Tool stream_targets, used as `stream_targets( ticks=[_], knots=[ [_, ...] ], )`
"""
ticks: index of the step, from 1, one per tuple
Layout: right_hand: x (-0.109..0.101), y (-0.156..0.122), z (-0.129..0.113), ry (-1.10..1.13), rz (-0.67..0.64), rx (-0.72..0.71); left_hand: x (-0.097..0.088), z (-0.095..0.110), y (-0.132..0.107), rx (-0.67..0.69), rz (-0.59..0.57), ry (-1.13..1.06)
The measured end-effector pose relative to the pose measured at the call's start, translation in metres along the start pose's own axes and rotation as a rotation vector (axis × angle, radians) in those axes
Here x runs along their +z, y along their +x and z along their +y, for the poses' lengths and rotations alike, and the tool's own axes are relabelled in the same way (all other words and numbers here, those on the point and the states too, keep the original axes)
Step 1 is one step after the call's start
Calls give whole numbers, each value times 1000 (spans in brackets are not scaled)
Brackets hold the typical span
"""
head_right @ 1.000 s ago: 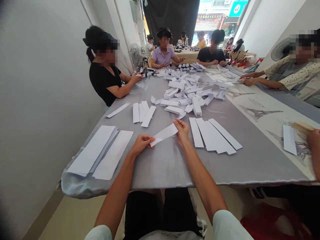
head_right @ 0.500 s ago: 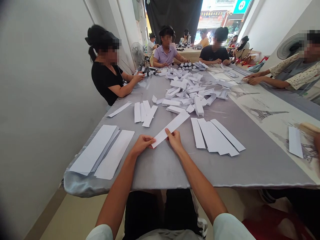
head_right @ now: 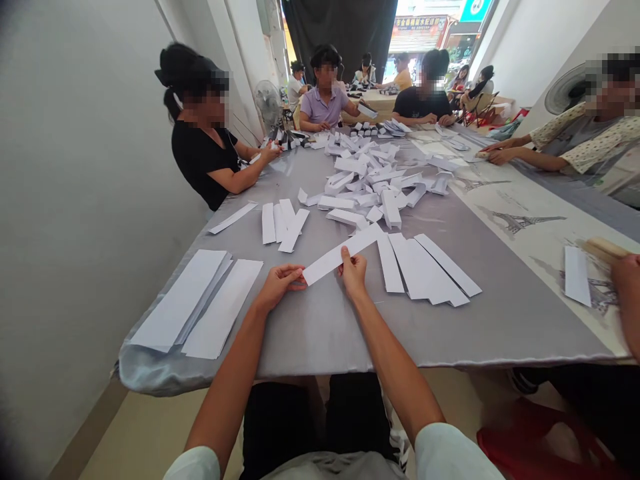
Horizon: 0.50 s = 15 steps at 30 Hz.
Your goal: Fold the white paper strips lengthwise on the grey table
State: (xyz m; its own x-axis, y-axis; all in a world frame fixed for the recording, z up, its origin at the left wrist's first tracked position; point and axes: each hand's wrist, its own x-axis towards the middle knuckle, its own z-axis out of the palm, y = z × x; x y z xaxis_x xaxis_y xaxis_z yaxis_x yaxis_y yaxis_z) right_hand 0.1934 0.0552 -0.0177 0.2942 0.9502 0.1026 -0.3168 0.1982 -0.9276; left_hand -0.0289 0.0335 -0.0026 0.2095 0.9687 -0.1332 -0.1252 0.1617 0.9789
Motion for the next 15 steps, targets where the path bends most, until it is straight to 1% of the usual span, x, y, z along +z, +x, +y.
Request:
stream_targets(
  ticks=[6,9,12,15],
  knots=[
    [4,-6,-8,-33,-50,26,5,3,0,60,89,-76],
    [6,-10,-11,13,-87,77,8,4,1,90,138,-129],
    [10,-15,-11,58,-182,148,10,5,2,112,183,-183],
    [16,-23,-6,26,-324,219,11,4,1,133,188,-191]
  ],
)
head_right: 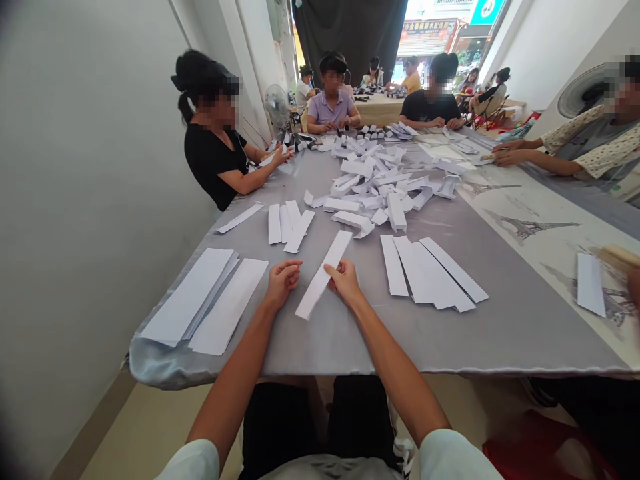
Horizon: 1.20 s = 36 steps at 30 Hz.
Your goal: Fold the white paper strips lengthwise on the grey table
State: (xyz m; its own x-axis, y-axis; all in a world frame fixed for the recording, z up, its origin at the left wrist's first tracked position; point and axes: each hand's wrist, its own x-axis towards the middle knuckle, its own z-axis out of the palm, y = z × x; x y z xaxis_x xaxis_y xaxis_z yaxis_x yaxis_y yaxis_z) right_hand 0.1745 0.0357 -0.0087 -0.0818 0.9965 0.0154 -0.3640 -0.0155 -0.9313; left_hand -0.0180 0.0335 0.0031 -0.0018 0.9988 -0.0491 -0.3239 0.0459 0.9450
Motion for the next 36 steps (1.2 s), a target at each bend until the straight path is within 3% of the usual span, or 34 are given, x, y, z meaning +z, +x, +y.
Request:
stream_targets(
  ticks=[6,12,18,22,36],
  knots=[
    [11,-13,3,-219,-366,139,1,-8,-2,34,-31,194],
    [17,-20,-4,-246,-489,105,1,-13,-2,52,-66,324],
    [20,-20,6,-268,-462,106,1,-15,-3,66,-95,328],
    [20,-20,14,-288,-394,122,1,-14,-3,51,-139,275],
    [23,-15,25,-231,-157,46,3,-9,-5,17,-126,224]
  ],
)
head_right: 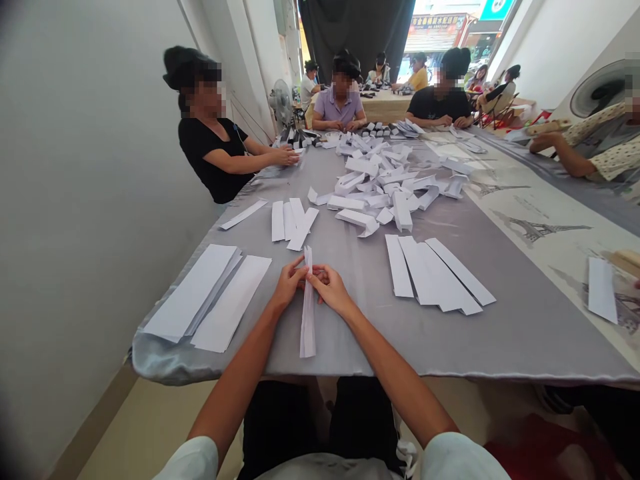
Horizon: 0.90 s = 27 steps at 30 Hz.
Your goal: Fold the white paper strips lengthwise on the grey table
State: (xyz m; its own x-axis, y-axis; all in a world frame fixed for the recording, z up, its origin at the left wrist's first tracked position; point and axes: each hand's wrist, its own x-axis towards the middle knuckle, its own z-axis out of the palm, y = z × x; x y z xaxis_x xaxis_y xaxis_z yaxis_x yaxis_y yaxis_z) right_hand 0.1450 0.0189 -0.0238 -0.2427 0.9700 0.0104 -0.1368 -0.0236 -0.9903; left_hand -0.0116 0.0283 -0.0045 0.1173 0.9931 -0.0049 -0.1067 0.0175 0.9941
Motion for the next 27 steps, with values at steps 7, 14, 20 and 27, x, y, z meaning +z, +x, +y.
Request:
stream_targets(
  ticks=[7,14,20,27],
  knots=[
    [2,0,3,-10,33,-7,-1,1,0,-22,15,-25],
    [-4,3,3,69,68,66,-1,1,1,-20,67,-72],
    [-6,3,1,43,56,31,-2,0,5,48,175,-52],
    [-2,-2,-1,-28,30,10,2,-3,5,-34,297,-25]
  ],
)
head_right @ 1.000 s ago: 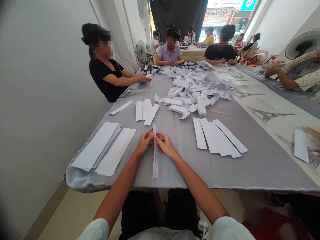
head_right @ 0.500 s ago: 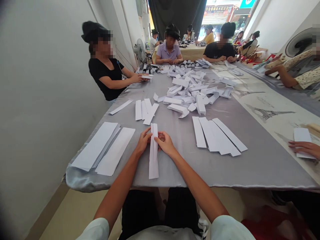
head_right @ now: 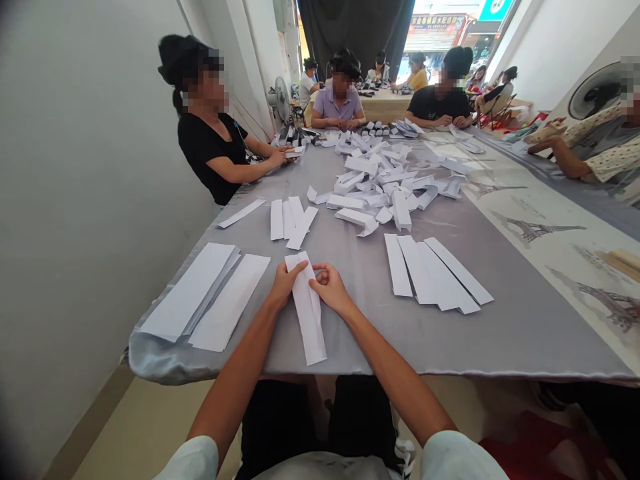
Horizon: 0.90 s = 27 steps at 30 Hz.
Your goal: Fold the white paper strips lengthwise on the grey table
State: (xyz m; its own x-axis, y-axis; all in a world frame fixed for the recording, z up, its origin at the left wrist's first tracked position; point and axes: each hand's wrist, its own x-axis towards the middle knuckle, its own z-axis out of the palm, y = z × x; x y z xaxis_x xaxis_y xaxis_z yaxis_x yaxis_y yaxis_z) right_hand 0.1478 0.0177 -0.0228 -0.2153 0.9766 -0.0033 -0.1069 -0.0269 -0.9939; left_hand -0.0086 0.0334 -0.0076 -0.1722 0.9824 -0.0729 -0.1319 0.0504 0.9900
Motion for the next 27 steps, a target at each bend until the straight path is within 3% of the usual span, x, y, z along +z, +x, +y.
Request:
stream_targets(
  ticks=[3,8,12,14,17,19,23,27],
  knots=[
    [1,-1,-1,-15,-16,-3,-1,-3,2,-9,71,-33],
    [0,-3,-3,-46,-160,42,-7,-3,10,28,201,-77],
    [-1,-3,-1,-74,-187,43,-10,1,12,68,230,-139],
    [-1,-2,-1,-52,-122,38,-10,4,9,55,153,-164],
    [-2,0,-2,-9,-38,41,-10,7,2,17,-53,-89],
    [-2,1,-3,6,-29,49,-9,8,-1,21,-93,-22],
    [-1,0,-6,12,-79,68,-8,5,1,78,66,-57],
    [-2,-3,-11,24,-151,60,-12,-3,10,166,323,-138]
  ],
)
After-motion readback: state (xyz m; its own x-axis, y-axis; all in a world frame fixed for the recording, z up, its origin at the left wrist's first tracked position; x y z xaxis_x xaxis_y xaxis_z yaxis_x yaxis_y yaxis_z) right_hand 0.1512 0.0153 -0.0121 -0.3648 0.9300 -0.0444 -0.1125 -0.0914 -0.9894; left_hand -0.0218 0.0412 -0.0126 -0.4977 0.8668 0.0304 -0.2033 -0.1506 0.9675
